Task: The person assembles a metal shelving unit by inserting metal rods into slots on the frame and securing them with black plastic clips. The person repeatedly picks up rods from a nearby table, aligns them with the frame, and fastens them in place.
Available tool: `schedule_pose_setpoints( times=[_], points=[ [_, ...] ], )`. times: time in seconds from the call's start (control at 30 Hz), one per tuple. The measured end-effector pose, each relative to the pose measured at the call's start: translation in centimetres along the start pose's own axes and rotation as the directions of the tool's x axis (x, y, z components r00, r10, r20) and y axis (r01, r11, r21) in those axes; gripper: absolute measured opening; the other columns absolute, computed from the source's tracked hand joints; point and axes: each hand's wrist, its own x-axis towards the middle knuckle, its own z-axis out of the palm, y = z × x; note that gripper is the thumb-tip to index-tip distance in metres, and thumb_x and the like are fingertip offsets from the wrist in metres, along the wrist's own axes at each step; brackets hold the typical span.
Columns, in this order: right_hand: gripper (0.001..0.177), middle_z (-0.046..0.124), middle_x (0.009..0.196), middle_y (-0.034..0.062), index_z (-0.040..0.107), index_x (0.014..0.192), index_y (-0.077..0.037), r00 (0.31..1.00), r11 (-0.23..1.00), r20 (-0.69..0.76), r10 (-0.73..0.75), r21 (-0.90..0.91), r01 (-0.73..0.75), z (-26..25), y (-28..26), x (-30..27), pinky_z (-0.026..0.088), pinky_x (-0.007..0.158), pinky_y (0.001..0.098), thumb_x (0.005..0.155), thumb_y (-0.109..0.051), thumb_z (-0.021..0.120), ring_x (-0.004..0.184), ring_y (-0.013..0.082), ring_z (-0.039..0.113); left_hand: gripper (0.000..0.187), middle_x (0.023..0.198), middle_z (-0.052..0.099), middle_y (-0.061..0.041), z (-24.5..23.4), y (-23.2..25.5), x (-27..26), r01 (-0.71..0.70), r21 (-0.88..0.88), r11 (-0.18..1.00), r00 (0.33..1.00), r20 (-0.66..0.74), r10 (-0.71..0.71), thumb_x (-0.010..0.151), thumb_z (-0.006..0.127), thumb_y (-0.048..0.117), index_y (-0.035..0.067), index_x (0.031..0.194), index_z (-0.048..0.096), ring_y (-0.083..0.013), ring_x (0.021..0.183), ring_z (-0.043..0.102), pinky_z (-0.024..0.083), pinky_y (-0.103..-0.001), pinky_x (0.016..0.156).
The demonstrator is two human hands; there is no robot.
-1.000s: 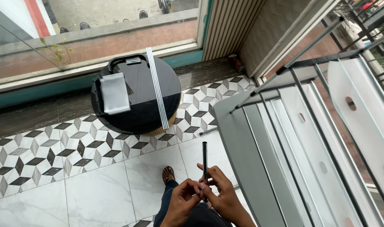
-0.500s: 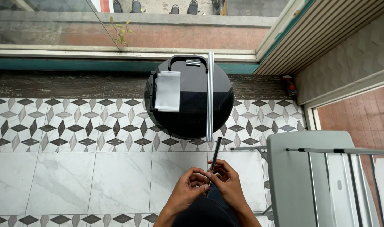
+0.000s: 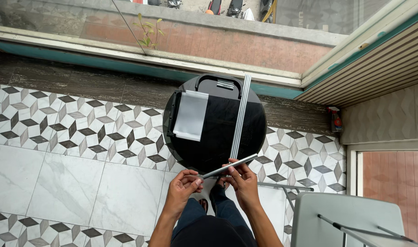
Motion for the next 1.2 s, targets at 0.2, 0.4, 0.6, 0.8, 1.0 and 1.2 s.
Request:
schedule_pose_setpoints(
  times=[0.2, 0.4, 0.6, 0.8, 1.0, 1.2],
  points=[
    [0.043, 0.071, 0.109, 0.0138, 0.059, 0.134, 0.0, 0.991, 0.995, -0.108, 0.08, 0.071, -0.072, -1.2, 0.6, 10.2, 0.063, 0.079, 0.0347, 0.095, -0.017, 0.067, 0.098, 0.0223, 0.072, 0.027, 0.093, 0.074, -0.014, -0.5, -0.2, 5.6, 0.073, -0.063, 0.995, 0.996, -0.036, -0.076, 0.093, 0.068, 0.015, 0.001, 0.115, 0.063, -0.0179, 0.081, 0.071, 0.059, -0.033, 0.075],
    [0.04, 0.07, 0.111, 0.0113, 0.058, 0.131, -0.003, 0.947, 0.97, -0.261, 0.186, 0.202, -0.135, -2.0, 6.0, 20.0, 0.061, 0.083, 0.036, 0.096, -0.018, 0.066, 0.104, 0.0253, 0.072, 0.02, 0.091, 0.074, -0.013, -1.7, -3.0, 12.4, 0.318, 0.05, 0.947, 0.947, 0.031, -0.32, 0.097, 0.061, 0.014, 0.002, 0.113, 0.064, -0.0179, 0.079, 0.071, 0.06, -0.032, 0.074],
    [0.033, 0.07, 0.112, 0.0155, 0.059, 0.125, -0.002, 0.887, 0.953, -0.39, 0.247, 0.261, -0.151, -2.4, 12.3, 30.5, 0.06, 0.085, 0.0386, 0.097, -0.018, 0.067, 0.105, 0.0288, 0.072, 0.018, 0.089, 0.073, -0.01, -4.4, -5.6, 20.0, 0.538, 0.264, 0.8, 0.818, 0.062, -0.571, 0.099, 0.057, 0.013, 0.004, 0.113, 0.064, -0.0155, 0.078, 0.071, 0.059, -0.03, 0.072],
    [0.029, 0.07, 0.108, 0.0172, 0.059, 0.116, 0.001, 0.83, 0.953, -0.491, 0.266, 0.261, -0.151, -2.5, 16.1, 37.4, 0.063, 0.084, 0.04, 0.097, -0.019, 0.067, 0.102, 0.0311, 0.074, 0.02, 0.088, 0.073, -0.01, -9.4, -7.4, 25.9, 0.563, 0.353, 0.747, 0.783, 0.061, -0.619, 0.1, 0.053, 0.013, 0.004, 0.112, 0.066, -0.0148, 0.077, 0.071, 0.059, -0.029, 0.071],
    [0.029, 0.07, 0.102, 0.0201, 0.059, 0.111, 0.005, 0.766, 0.968, -0.594, 0.245, 0.199, -0.154, -2.9, 17.3, 43.0, 0.067, 0.078, 0.0367, 0.095, -0.017, 0.069, 0.093, 0.0309, 0.076, 0.02, 0.088, 0.072, -0.009, -14.5, -10.1, 26.7, 0.649, 0.243, 0.721, 0.745, -0.011, -0.667, 0.1, 0.052, 0.013, 0.005, 0.111, 0.066, -0.0144, 0.078, 0.069, 0.058, -0.029, 0.071],
    [0.032, 0.069, 0.096, 0.0221, 0.059, 0.109, 0.011, 0.739, 0.982, -0.647, 0.185, 0.146, -0.118, -2.9, 17.5, 47.0, 0.066, 0.074, 0.0367, 0.096, -0.017, 0.07, 0.086, 0.0318, 0.078, 0.021, 0.088, 0.073, -0.009, -16.7, -11.9, 25.1, 0.733, 0.223, 0.643, 0.67, -0.068, -0.74, 0.1, 0.051, 0.014, 0.005, 0.11, 0.066, -0.0151, 0.077, 0.069, 0.058, -0.029, 0.071]
  ],
)
